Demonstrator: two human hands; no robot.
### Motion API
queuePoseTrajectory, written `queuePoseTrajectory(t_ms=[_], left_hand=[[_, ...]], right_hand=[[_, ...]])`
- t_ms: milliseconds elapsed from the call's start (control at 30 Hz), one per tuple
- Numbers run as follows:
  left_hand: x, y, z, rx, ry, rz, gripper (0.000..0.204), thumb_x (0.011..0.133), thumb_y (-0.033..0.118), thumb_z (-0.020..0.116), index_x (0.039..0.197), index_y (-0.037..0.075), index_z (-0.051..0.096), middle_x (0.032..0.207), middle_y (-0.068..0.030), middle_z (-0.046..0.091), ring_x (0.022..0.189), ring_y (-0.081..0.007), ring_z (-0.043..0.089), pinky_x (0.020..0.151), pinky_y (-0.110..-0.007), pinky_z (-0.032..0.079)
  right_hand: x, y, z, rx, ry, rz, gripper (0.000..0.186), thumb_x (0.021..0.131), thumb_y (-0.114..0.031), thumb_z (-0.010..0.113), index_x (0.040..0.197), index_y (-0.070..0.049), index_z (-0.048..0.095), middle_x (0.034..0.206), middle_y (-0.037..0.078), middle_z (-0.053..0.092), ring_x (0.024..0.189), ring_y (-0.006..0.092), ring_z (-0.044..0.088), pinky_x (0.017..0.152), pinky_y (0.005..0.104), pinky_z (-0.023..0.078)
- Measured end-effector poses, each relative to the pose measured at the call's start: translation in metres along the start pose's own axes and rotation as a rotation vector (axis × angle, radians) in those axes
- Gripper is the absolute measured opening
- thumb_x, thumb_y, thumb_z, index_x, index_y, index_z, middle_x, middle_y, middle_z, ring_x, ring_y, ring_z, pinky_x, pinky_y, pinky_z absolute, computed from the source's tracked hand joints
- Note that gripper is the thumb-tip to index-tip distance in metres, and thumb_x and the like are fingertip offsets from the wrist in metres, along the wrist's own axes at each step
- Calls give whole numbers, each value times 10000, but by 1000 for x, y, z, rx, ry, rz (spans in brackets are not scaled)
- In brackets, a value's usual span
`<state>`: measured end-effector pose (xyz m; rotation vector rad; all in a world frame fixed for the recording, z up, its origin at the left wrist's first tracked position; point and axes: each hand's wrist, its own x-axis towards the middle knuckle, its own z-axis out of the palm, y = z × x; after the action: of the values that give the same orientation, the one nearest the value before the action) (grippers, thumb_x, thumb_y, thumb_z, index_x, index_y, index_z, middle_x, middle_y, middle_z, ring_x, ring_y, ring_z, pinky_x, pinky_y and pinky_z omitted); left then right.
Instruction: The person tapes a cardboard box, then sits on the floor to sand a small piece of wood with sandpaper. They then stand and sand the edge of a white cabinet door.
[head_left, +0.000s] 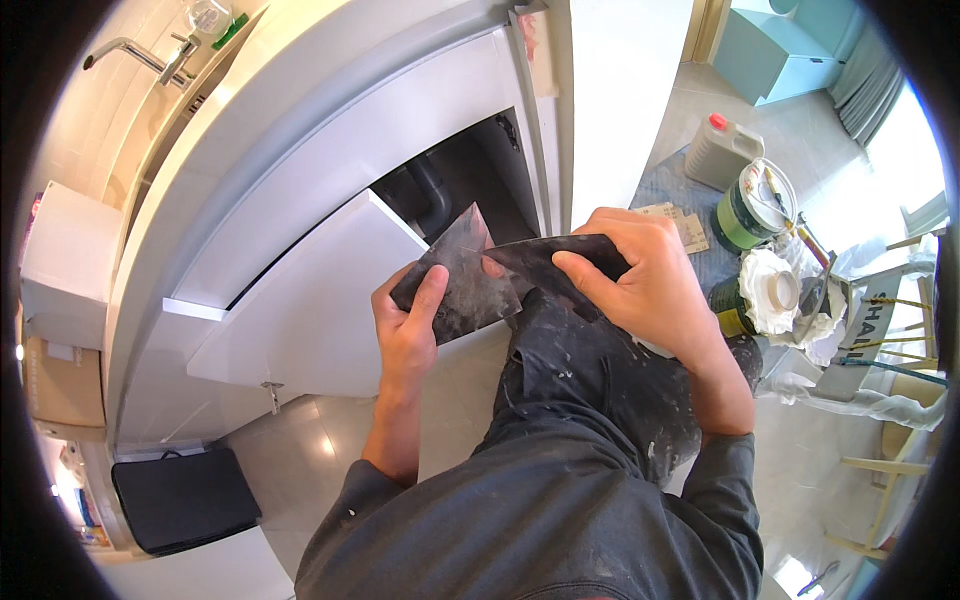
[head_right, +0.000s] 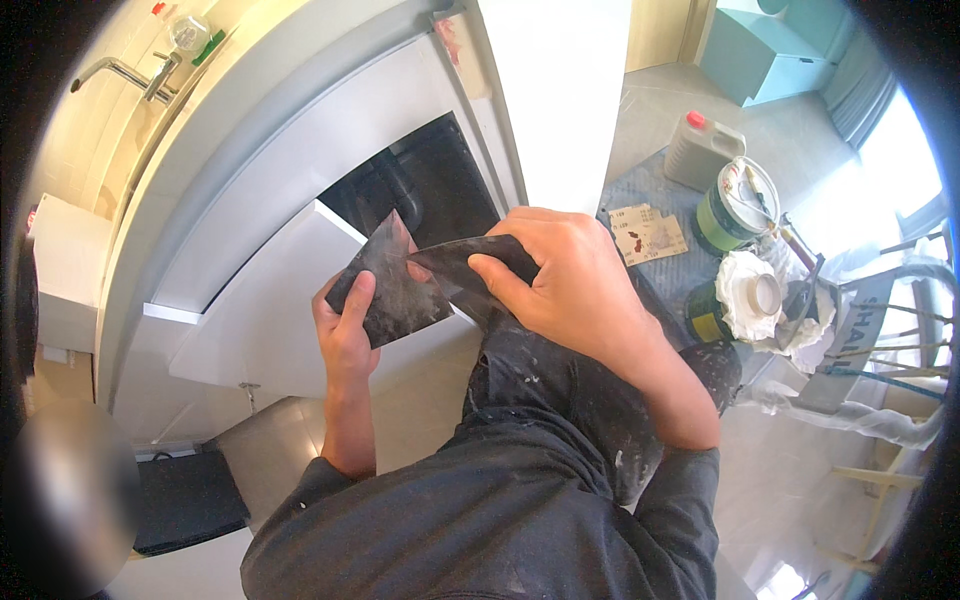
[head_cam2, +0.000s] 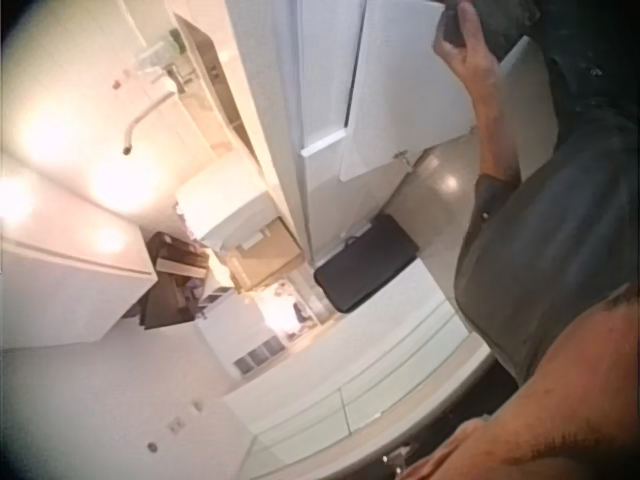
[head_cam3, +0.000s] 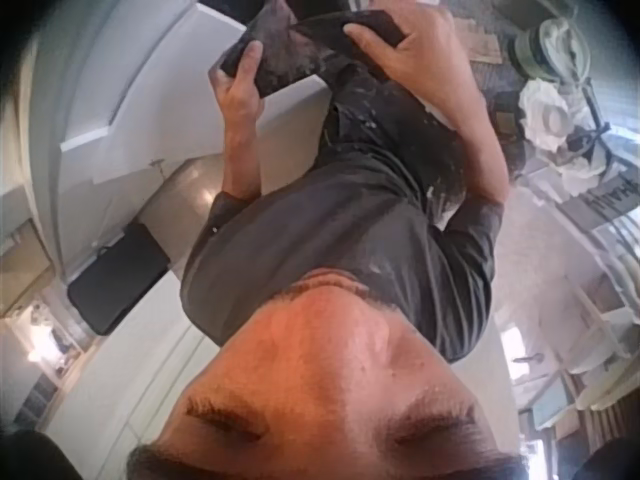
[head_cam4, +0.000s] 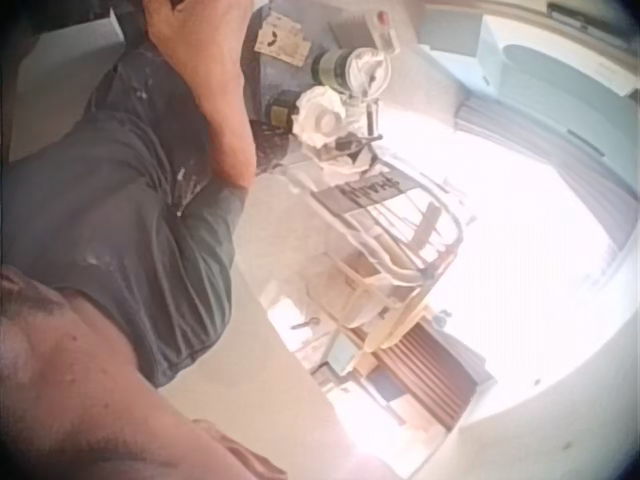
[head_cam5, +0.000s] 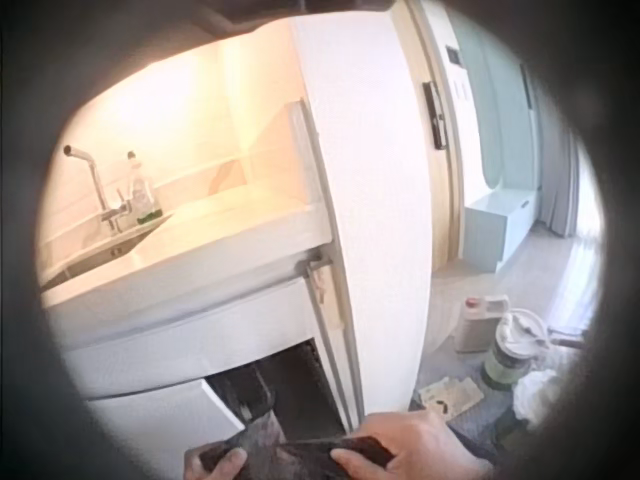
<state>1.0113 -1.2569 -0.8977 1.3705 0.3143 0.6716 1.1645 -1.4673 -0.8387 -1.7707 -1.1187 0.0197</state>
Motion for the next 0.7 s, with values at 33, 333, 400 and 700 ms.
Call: queuePoseTrajectory(t_ms=[33,333,400,700], left_hand=[[0,-1,-2,-9,6,-16,226,983,135,672,1078,-68,700,964,-39,696,872,-99,608,820,-250,483],[-2,-5,-12,27,-8,-47,226,986,133,666,1082,-70,695,977,-45,700,888,-103,610,841,-255,478],[-3,-6,-12,11,36,-22,217,990,127,658,1075,-70,692,980,-49,700,898,-105,608,846,-265,479],[-4,0,-27,-56,-53,22,399,1014,247,602,1263,-62,557,1007,-166,700,948,-256,655,879,-381,514]], right_hand=[[-1,0,0,12,16,10,164,836,-101,756,876,48,701,793,189,673,691,380,653,628,384,511],[1,4,11,42,-6,37,168,849,-112,756,894,43,707,797,175,684,674,347,659,619,375,511],[3,6,12,32,25,12,180,871,-126,756,905,44,705,791,146,702,650,282,673,620,353,514],[58,53,70,1224,579,229,252,946,-172,746,1057,44,680,939,57,727,814,102,659,759,260,531]])
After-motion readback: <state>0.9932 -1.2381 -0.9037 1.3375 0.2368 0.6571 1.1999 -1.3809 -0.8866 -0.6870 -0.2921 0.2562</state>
